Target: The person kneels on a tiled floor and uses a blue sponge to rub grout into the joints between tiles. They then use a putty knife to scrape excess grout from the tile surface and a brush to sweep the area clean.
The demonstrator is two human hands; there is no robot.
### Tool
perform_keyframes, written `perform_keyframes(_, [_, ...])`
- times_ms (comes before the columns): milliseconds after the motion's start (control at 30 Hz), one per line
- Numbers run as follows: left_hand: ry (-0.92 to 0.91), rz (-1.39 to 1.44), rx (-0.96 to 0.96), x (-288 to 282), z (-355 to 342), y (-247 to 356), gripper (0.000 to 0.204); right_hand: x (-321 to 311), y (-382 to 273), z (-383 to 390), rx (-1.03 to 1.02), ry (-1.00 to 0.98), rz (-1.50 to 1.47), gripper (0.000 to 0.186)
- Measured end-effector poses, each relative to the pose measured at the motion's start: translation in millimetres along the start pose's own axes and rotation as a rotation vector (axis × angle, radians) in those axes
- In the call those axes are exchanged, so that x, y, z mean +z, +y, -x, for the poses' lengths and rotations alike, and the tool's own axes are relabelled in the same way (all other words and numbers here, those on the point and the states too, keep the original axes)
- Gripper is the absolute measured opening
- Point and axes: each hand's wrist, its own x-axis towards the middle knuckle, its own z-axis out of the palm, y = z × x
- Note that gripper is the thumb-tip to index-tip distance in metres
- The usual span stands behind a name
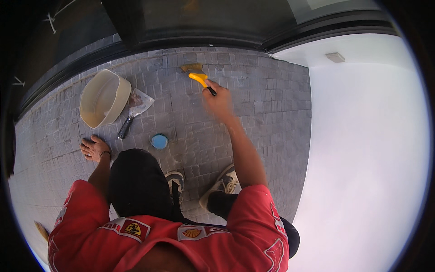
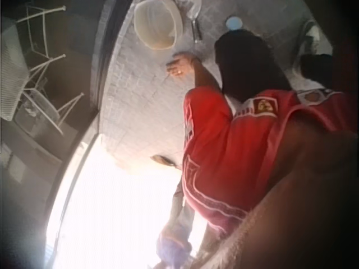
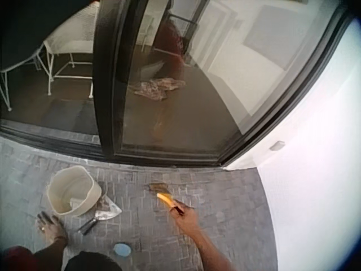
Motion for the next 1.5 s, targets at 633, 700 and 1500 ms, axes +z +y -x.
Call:
perform_keyframes(633, [-0.142, 0.084, -0.09, -29.2, 0.8, 12.7, 0.069, 9.5, -253.3, -12.9, -0.049, -0.019, -0.269, 0.022])
perform_keyframes(700, [-0.136, 0.076, -0.093, -30.6, 0.6, 13.4, 0.069, 22.3, -280.7, -13.6, -0.11, -0.145, -0.285, 0.023])
perform_keyframes(1500, [-0.141, 0.096, -0.09, -29.4, 1.9, 13.9, 0.07, 120.9, -254.2, -7.2, 0.024, -0.465, -0.239, 0.023])
